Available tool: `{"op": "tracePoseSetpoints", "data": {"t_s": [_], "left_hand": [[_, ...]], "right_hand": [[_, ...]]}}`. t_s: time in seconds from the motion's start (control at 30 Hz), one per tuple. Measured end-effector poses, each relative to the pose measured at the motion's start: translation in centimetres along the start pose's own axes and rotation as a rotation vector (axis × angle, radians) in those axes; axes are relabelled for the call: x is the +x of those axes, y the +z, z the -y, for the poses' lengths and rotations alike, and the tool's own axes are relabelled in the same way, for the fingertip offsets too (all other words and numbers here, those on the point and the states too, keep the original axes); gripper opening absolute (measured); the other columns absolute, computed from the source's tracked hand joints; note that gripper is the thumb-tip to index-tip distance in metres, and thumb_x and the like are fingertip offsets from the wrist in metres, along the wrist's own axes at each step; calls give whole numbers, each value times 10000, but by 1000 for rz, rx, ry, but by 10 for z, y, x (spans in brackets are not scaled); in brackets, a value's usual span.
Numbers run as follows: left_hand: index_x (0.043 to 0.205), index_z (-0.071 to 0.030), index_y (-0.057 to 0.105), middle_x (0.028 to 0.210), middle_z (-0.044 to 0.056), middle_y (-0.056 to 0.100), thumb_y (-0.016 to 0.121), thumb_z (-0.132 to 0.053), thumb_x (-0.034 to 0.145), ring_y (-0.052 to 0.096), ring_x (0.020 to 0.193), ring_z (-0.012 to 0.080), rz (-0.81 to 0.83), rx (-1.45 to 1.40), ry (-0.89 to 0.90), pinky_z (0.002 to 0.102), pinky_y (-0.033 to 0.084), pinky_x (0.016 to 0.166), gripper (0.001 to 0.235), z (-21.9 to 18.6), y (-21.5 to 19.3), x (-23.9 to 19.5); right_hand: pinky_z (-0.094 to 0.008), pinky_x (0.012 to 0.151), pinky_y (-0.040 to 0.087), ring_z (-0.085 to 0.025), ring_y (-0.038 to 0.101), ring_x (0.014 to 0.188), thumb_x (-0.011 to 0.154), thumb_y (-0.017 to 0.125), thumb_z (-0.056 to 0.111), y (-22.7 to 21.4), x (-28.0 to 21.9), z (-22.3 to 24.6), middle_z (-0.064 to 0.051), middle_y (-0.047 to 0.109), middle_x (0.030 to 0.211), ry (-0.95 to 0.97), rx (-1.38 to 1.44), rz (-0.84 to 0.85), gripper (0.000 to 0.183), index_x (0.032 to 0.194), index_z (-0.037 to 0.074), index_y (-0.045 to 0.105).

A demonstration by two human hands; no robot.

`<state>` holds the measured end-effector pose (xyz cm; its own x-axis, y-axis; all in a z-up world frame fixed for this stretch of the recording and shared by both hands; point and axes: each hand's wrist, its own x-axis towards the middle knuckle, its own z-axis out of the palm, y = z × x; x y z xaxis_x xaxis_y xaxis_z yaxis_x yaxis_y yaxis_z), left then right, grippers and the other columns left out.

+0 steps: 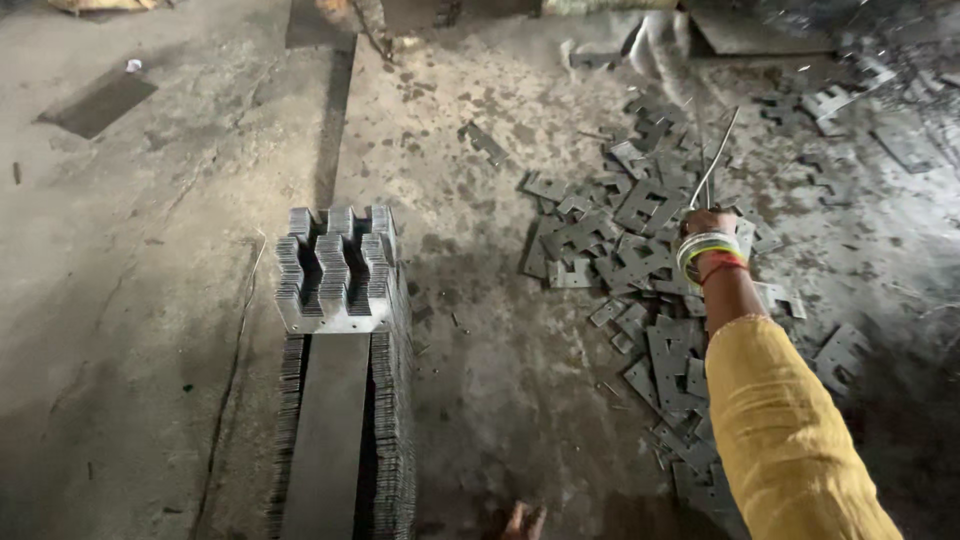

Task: The person picks up metal E-shaped pieces one by one from a pile on the floor and stacks them vertically onto a metal core structure.

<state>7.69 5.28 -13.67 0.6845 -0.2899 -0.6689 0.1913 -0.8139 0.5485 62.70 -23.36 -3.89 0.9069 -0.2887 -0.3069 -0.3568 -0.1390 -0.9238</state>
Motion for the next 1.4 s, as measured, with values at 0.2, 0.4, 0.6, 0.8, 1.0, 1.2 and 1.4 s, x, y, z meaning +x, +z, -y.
{"op": "tracePoseSetpoints", "data": {"t_s": [0.2, 0.4, 0.6, 0.8, 1.0, 1.2, 1.4], "left_hand": [[1594, -66, 309, 1632, 243, 260, 635, -580, 989, 357, 1430, 481, 35, -12, -29, 578, 325, 1174, 858, 8, 8, 14], [1589, -68, 325, 1632, 245, 259, 647, -571, 975, 371, 1428, 476, 45, -1, -35, 563, 339, 1173, 857, -6, 9, 0], [1583, -69, 340, 1633, 247, 258, 658, -563, 960, 384, 1426, 472, 30, -12, 20, 547, 353, 1173, 856, -39, -2, -53], [1578, -112, 348, 1637, 226, 262, 687, -567, 915, 358, 1454, 452, -86, -19, -26, 539, 335, 1188, 872, -69, -1, -111], [1596, -211, 314, 1653, 184, 260, 705, -606, 879, 315, 1476, 446, -256, 27, -53, 566, 302, 1200, 907, -81, 14, -130], [1604, -216, 319, 1610, 202, 332, 696, -632, 894, 346, 1454, 456, -228, 79, -1, 645, 256, 1190, 905, -89, 0, -141], [1617, -140, 322, 1540, 287, 401, 679, -622, 906, 456, 1357, 487, -167, -25, 91, 589, 421, 1099, 930, -78, -14, -143]], "right_hand": [[-383, 587, 456, -196, 558, 711, 893, 698, 149, 15, 24, -13, -54, 657, 852, -125, -317, 45, 160, 1001, 73, 607], [-400, 539, 432, -205, 525, 682, 877, 640, 127, -27, -42, -61, -63, 595, 897, -118, -200, 104, 374, 1231, 114, 521], [-399, 517, 398, -196, 474, 616, 943, 632, 216, -96, -205, -152, -92, 551, 787, -275, -468, 142, 519, 1439, 168, 486], [-376, 483, 417, -180, 478, 522, 944, 651, 261, -193, -359, -194, -113, 550, 624, -202, -682, 230, 708, 1608, 250, 407], [-381, 510, 518, -191, 635, 585, 823, 763, 276, -219, -378, -169, -105, 699, 734, -82, -589, 281, 824, 1542, 148, 381], [-439, 694, 546, -317, 708, 811, 867, 773, 405, -143, -327, -135, -217, 773, 938, -219, -737, 78, 662, 1444, 118, 619], [-399, 788, 534, -302, 686, 922, 825, 788, 423, -20, -269, -97, -167, 736, 1041, -224, -554, -36, 650, 1336, 52, 628]]}}
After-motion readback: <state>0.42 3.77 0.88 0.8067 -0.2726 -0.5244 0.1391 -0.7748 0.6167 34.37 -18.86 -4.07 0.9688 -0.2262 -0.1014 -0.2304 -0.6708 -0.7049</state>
